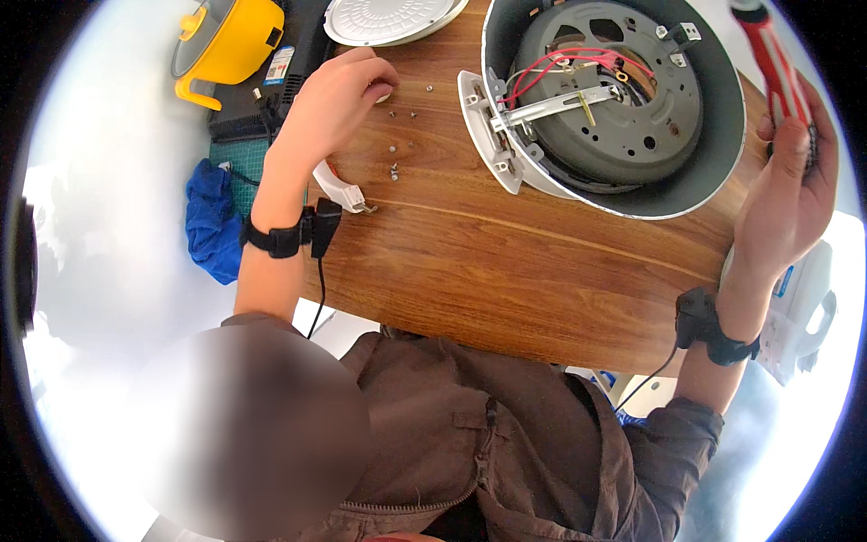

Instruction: The person disassembles a white rice cooker, removes the lid and internal components, and uses a screwdriver to adjust wiring and secure parts inside the base. They handle screws, wires, and plastic components while working at a wooden table.

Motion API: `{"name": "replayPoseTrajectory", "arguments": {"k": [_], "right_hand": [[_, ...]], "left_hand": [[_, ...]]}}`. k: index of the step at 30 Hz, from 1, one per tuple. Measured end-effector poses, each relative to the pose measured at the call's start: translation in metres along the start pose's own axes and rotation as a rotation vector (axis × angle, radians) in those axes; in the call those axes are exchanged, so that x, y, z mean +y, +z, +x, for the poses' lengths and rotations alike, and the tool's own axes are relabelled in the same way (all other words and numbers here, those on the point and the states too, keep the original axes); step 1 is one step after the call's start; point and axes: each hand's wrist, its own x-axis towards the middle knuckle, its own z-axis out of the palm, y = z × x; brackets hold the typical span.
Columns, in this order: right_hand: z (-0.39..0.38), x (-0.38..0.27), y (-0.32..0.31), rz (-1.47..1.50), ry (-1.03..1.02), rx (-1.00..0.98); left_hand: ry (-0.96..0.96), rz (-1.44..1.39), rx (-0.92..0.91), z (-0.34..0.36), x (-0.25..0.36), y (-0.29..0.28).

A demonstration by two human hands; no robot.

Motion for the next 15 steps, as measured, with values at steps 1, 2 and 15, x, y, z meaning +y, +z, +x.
{"name": "replayPoseTrajectory", "arguments": {"k": [1,2,15], "right_hand": [[-0.001,-0.001,-0.001,0.031,0.005,0.023],[0.001,-0.005,-0.002,0.002,0.036,0.035],[0.013,0.042,-0.004,0.491,0.222,0.320]], "left_hand": [[0.030,0.040,-0.032,0.004,-0.003,0.001],[0.060,0.080,-0.064,0.006,-0.004,0.002],[0.216,0.213,-0.210,0.006,-0.014,0.010]]}}
